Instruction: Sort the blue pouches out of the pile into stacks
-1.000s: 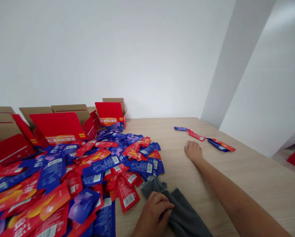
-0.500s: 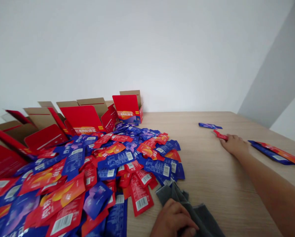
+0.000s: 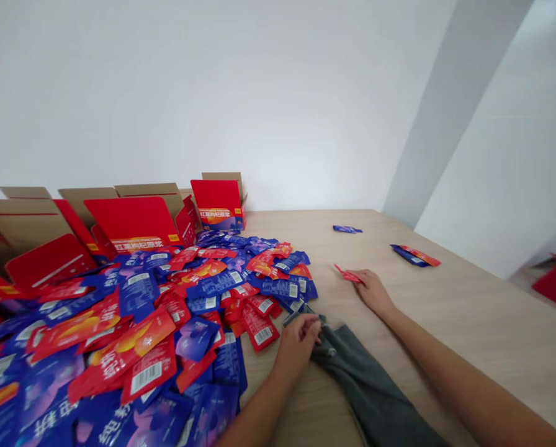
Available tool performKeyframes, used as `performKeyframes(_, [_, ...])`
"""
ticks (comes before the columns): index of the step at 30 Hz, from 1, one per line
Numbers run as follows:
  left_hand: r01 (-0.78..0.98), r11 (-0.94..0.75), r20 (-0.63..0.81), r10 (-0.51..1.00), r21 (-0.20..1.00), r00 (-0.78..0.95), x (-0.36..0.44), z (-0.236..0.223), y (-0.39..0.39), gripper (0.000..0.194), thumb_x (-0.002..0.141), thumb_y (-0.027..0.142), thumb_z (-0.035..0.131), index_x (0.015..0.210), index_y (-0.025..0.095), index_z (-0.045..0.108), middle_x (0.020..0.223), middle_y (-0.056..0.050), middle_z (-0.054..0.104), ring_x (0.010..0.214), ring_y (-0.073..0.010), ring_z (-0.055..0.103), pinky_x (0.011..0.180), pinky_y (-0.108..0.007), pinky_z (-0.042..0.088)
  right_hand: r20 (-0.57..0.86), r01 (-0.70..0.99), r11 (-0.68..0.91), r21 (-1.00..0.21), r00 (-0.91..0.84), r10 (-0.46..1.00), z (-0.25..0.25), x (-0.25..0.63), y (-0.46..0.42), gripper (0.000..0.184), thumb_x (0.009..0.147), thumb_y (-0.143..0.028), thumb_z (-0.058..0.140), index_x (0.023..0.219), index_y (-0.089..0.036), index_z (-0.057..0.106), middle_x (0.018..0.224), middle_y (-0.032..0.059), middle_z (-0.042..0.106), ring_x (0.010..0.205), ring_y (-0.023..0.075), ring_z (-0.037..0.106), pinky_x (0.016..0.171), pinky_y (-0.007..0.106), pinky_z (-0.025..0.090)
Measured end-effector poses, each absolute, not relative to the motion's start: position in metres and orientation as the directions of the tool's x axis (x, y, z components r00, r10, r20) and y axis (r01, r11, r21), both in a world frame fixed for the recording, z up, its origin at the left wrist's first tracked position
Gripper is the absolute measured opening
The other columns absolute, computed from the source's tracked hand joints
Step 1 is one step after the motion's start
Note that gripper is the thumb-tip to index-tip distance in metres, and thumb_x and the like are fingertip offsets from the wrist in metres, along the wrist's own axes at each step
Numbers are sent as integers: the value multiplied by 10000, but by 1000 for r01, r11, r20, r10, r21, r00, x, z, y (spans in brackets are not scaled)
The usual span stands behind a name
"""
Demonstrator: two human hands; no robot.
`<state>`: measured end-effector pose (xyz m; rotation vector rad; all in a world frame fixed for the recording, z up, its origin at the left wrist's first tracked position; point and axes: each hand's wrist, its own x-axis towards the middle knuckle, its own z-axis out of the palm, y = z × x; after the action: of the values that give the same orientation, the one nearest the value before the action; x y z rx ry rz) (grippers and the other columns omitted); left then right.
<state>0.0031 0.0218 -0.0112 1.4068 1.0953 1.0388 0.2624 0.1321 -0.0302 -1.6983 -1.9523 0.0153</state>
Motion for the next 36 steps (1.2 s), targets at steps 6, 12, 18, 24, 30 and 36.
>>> performKeyframes(6, [-145, 78, -37, 962, 986, 270, -1, -7, 24, 599, 729, 674, 426, 942, 126, 539, 680, -40, 637, 405, -90, 517, 357, -191, 360, 532, 767, 452, -456, -173, 829, -6, 184, 34, 452, 816, -113, 354, 1184, -219, 594, 1068, 86, 620, 1014, 214, 534, 905, 395, 429])
performKeyframes(12, [-69, 149, -122, 947, 986, 298, -6, -6, 30, 330, 718, 462, 564, 728, 133, 546, 484, -6, 585, 335, -107, 498, 305, -191, 350, 461, 811, 527, -252, -379, 802, -4, 153, -7, 432, 840, -129, 397, 1257, -164, 504, 1243, 142, 519, 1164, 240, 446, 977, 438, 382])
performKeyframes(18, [-113, 110, -101, 991, 987, 87, -6, -18, 35, 161, 819, 267, 431, 908, 146, 490, 401, 61, 505, 317, -124, 479, 326, -206, 362, 482, 772, 542, -332, -356, 801, 6, 149, -27, 341, 810, -294, 559, 1123, -168, 506, 1157, 144, 536, 1105, 260, 478, 933, 455, 409])
performKeyframes(24, [-154, 93, -95, 995, 984, -3, -6, -11, 30, 141, 846, 219, 399, 975, 171, 431, 475, 53, 547, 361, -142, 527, 344, -217, 374, 300, 844, 474, -251, -398, 867, 3, 163, -18, 263, 751, -103, 510, 988, -190, 582, 1090, 96, 563, 1037, 223, 496, 897, 375, 416])
performKeyframes(30, [98, 135, -143, 987, 986, 74, -1, -4, 22, 131, 875, 230, 341, 930, 169, 443, 450, 45, 524, 365, -167, 542, 333, -229, 362, 428, 932, 94, -351, 70, 901, -1, 213, 7, 255, 722, -49, 439, 910, -141, 584, 911, 117, 577, 912, 234, 540, 863, 379, 446])
performKeyframes(36, [305, 75, -114, 987, 950, 114, 4, -10, 15, 175, 868, 210, 368, 964, 174, 508, 536, 6, 606, 406, -142, 553, 440, -243, 426, 530, 803, 541, -249, -355, 770, 0, 146, -27, 526, 737, -18, 387, 1243, -127, 479, 1189, 127, 543, 1107, 222, 478, 972, 395, 413])
